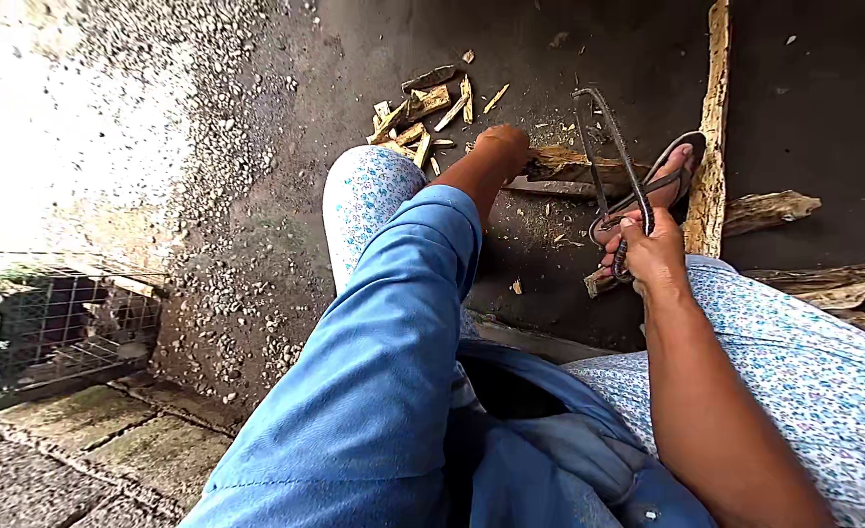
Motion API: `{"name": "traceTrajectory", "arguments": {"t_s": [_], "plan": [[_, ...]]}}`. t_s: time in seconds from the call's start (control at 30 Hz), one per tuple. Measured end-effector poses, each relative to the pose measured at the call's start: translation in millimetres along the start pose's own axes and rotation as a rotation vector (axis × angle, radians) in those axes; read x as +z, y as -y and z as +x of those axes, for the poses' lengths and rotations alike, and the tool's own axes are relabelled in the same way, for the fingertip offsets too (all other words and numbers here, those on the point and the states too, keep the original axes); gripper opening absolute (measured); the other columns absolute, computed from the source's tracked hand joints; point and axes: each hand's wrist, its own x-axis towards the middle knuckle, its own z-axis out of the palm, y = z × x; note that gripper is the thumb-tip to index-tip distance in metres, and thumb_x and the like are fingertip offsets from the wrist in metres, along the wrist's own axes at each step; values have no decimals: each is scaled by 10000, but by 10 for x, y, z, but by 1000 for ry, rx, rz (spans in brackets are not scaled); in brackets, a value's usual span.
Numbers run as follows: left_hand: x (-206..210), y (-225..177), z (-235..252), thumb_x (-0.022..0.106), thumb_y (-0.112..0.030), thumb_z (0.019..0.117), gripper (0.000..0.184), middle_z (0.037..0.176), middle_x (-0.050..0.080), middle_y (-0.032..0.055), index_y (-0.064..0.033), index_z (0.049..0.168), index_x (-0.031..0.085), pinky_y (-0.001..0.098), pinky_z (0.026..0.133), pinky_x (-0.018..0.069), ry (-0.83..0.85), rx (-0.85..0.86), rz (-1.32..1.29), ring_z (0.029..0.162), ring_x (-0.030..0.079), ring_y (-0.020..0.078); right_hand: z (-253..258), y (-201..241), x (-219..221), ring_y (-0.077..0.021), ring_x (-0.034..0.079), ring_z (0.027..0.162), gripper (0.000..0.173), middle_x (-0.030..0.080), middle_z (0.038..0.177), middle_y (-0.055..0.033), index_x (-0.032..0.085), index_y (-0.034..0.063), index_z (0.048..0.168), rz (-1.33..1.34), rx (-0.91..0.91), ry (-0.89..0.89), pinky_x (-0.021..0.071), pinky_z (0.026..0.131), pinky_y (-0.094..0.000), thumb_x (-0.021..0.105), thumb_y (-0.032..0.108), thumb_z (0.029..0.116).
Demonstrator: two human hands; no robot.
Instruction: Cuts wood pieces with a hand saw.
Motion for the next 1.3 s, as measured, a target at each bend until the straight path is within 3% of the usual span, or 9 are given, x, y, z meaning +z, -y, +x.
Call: {"name": "traceTrajectory", "arguments": {"t_s": [0.17,0.3,0.43,0.57,0.8,0.93,1.0,1.13,1.3], "plan": [[-396,-32,-122,762,-155,893,388,1236,642,275,33,1219,666,679,939,491,41,118,171,1185,615,454,-22,91,-222,-140,608,488,226,584,726,-34,503,89,1293,82,-23,21,564,443,-321,474,223,1114],[-797,-28,-424,740,-145,921,404,1122,706,145,-96,1315,668,494,774,556,52,211,90,877,678,276,-58,192,-405,-154,603,477,226,581,685,-37,508,100,1281,116,28,58,565,444,-335,482,247,1111],[-950,203,-597,617,-273,1045,364,1254,666,132,-78,1353,635,442,958,525,-5,245,-395,1067,657,218,7,123,-440,-168,609,466,231,601,674,-54,523,95,1283,173,57,77,559,429,-337,473,244,1113],[-961,293,-513,401,-514,1098,564,1305,653,152,-54,1370,581,468,981,527,-58,79,-888,1152,659,264,32,89,-476,-167,614,467,200,586,643,-49,513,98,1244,202,62,77,564,438,-334,454,243,1120],[-930,183,-316,667,-324,1011,454,1116,679,158,-37,1346,559,361,742,598,-223,-91,-1330,871,697,232,71,67,-400,-173,600,454,169,574,646,-37,521,104,1201,336,66,29,566,427,-353,466,237,1112],[-584,-1,45,784,-266,931,420,1091,702,156,10,1223,658,424,878,568,-606,-106,-1543,993,681,243,9,69,-191,-173,605,463,174,585,662,-27,498,113,1216,397,39,7,574,442,-364,448,249,1119],[-444,-108,73,752,-237,960,416,1133,694,168,6,1271,622,432,917,548,-750,-134,-1710,1053,666,253,-11,4,-79,-164,615,475,175,590,671,-20,482,123,1219,393,14,5,578,448,-360,453,263,1118],[-198,-173,134,614,-206,1042,239,911,629,104,-23,1194,592,376,760,549,-947,-261,-2032,831,630,205,-70,-80,111,-179,611,487,201,576,697,-41,471,89,1245,324,-19,4,584,463,-379,429,244,1125],[12,-17,119,591,-269,1044,425,1007,649,126,-10,1369,503,352,752,572,-909,-374,-2180,825,648,192,-139,-266,317,-179,626,522,240,568,698,-52,446,65,1296,220,-69,39,596,519,-375,396,234,1133]]}}
